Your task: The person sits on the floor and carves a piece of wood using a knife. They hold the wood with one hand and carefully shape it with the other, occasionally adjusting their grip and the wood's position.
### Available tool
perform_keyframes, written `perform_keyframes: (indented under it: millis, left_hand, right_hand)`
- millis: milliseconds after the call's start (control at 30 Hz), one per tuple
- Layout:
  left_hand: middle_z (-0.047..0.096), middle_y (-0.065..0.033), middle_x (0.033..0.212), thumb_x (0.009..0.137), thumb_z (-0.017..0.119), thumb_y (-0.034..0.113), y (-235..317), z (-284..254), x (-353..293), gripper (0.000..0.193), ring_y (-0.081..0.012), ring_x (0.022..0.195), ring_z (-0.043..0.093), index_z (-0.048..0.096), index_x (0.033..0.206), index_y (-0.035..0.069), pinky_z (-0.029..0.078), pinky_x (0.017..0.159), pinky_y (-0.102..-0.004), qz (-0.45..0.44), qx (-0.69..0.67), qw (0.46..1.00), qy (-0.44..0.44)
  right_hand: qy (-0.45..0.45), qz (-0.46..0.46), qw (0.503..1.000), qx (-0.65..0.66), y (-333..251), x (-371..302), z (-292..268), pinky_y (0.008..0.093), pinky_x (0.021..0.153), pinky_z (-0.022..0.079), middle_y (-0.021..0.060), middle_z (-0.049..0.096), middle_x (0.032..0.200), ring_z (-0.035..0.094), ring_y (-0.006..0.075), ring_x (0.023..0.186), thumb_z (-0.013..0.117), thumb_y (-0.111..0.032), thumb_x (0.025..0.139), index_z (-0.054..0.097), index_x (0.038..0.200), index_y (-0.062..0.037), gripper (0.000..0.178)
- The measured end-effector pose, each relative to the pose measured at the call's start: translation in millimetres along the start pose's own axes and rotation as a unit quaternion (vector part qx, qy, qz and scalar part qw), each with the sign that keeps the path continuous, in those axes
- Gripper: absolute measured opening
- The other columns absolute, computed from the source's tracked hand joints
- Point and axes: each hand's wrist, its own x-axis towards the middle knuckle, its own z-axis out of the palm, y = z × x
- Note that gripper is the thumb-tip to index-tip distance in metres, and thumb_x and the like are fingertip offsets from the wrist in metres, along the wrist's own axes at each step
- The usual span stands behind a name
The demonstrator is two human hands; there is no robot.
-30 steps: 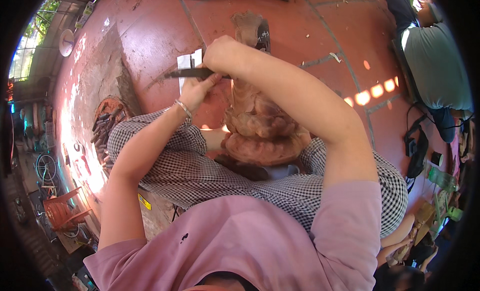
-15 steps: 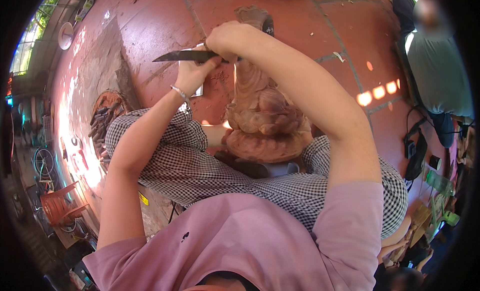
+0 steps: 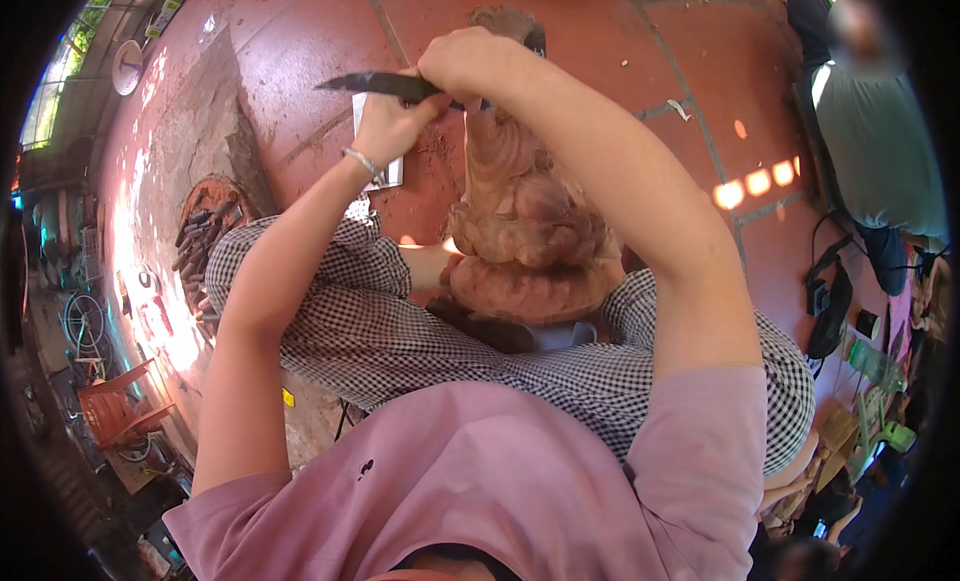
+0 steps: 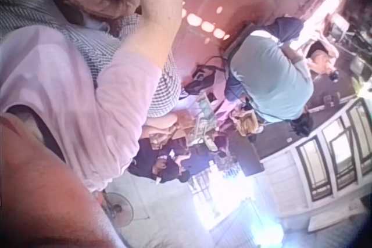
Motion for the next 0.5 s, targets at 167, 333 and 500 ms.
perform_keyframes:
  millis: [167, 333, 500]
  left_hand:
    - [0.07, -0.0091, 0.083, 0.081, 0.07, 0.013, 5.2, -4.5, 4.9, 0.018, -0.0138, 0.073, 0.065, 0.068, 0.094, -0.001, 0.051, 0.064, -0.0303, 0.049, 0.041, 0.998, -0.013]
    - [0.071, -0.0123, 0.08, 0.08, 0.072, 0.019, 9.3, -8.2, 20.9, 0.024, -0.0192, 0.07, 0.066, 0.069, 0.095, 0.0, 0.051, 0.065, -0.033, 0.037, 0.109, 0.993, 0.017]
    - [0.07, -0.0149, 0.078, 0.077, 0.072, 0.024, 28.0, -10.1, 17.3, 0.025, -0.0294, 0.069, 0.068, 0.072, 0.091, 0.003, 0.054, 0.067, -0.0363, 0.047, 0.121, 0.992, 0.005]
  right_hand:
    - [-0.029, -0.044, 0.998, 0.018, 2.6, -13.8, -2.7, 0.0405, 0.073, 0.053, 0.0142, 0.07, 0.083, 0.067, 0.0324, 0.083, 0.08, -0.017, 0.06, 0.073, 0.084, -0.0091, 0.026]
    - [0.039, -0.053, 0.996, 0.066, 21.6, -4.9, -3.5, 0.0413, 0.068, 0.051, 0.0169, 0.068, 0.079, 0.067, 0.0332, 0.08, 0.078, -0.01, 0.063, 0.073, 0.085, -0.0065, 0.023]
    - [0.0, -0.031, 0.984, 0.176, 27.5, -14.1, 2.2, 0.0388, 0.074, 0.054, 0.013, 0.071, 0.087, 0.068, 0.029, 0.086, 0.083, -0.018, 0.058, 0.073, 0.091, -0.0081, 0.036]
